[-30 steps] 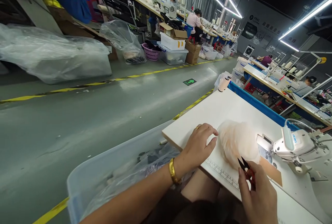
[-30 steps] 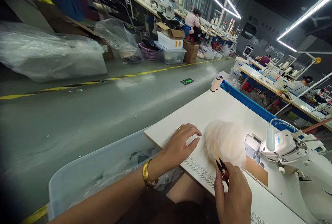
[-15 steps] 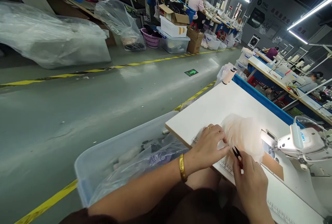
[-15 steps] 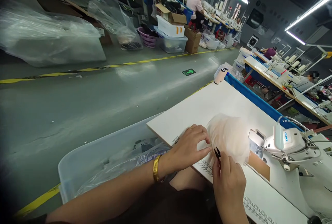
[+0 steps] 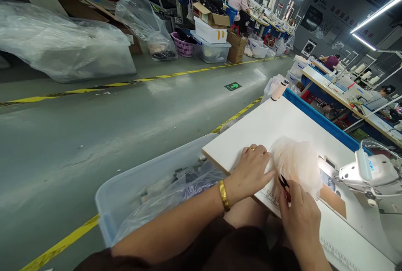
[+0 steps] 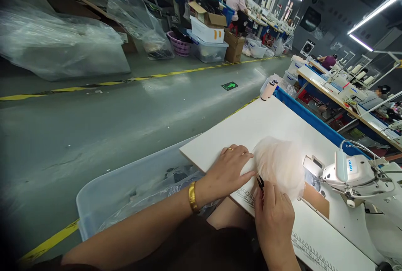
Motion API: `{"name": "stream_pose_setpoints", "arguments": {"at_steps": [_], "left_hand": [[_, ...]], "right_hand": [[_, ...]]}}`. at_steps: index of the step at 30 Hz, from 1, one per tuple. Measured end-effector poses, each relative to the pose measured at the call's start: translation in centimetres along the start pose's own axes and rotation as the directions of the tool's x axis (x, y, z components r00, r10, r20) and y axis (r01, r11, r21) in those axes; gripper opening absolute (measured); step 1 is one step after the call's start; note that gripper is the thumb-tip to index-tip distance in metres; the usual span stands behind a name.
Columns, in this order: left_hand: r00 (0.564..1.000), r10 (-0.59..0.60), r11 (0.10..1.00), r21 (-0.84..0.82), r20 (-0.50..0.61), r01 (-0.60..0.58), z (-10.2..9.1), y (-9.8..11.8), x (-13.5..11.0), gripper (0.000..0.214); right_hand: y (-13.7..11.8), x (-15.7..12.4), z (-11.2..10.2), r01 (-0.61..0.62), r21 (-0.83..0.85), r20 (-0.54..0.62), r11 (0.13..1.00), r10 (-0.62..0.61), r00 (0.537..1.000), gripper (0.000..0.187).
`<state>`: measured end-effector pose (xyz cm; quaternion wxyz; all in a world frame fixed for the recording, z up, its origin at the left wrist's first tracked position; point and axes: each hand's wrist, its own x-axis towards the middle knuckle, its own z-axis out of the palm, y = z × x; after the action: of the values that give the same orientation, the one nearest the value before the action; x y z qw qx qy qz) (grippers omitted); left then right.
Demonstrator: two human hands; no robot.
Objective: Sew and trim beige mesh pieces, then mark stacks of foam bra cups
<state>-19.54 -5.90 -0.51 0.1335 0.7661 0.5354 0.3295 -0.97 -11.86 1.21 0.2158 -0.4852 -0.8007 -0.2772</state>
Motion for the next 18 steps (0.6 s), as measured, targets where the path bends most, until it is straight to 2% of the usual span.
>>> {"name": "stream_pose_setpoints", "arguments": {"at_steps": [4, 7, 12, 18], "left_hand": [[0.996, 0.044, 0.987, 0.148, 0.08, -0.056, 0.6, 0.7, 1.4, 0.01], [0.991, 0.077, 0.982, 0.166, 0.107, -0.094, 0.7, 0.7, 1.8, 0.01], [0.998, 0.035, 0.999, 0.028, 0.053, -0.036, 0.5, -0.2, 0.6, 0.013], [1.0, -0.007, 0.996, -0.085, -0.003, 0.006, 0.2, -0.7, -0.3, 0.014]], "right_hand": [[-0.1, -0.6, 0.1, -0.001, 0.023, -0.013, 1.0, 0.001, 1.0, 0.015], [-0.3, -0.5, 0.0, -0.002, 0.035, -0.017, 0.999, 0.003, 1.0, 0.016], [-0.8, 0.7, 0.1, 0.028, 0.027, -0.05, 0.999, -0.027, 0.998, 0.019], [-1.4, 2.3, 1.6, 0.047, -0.083, -0.024, 0.995, -0.049, 0.998, 0.029]]}}
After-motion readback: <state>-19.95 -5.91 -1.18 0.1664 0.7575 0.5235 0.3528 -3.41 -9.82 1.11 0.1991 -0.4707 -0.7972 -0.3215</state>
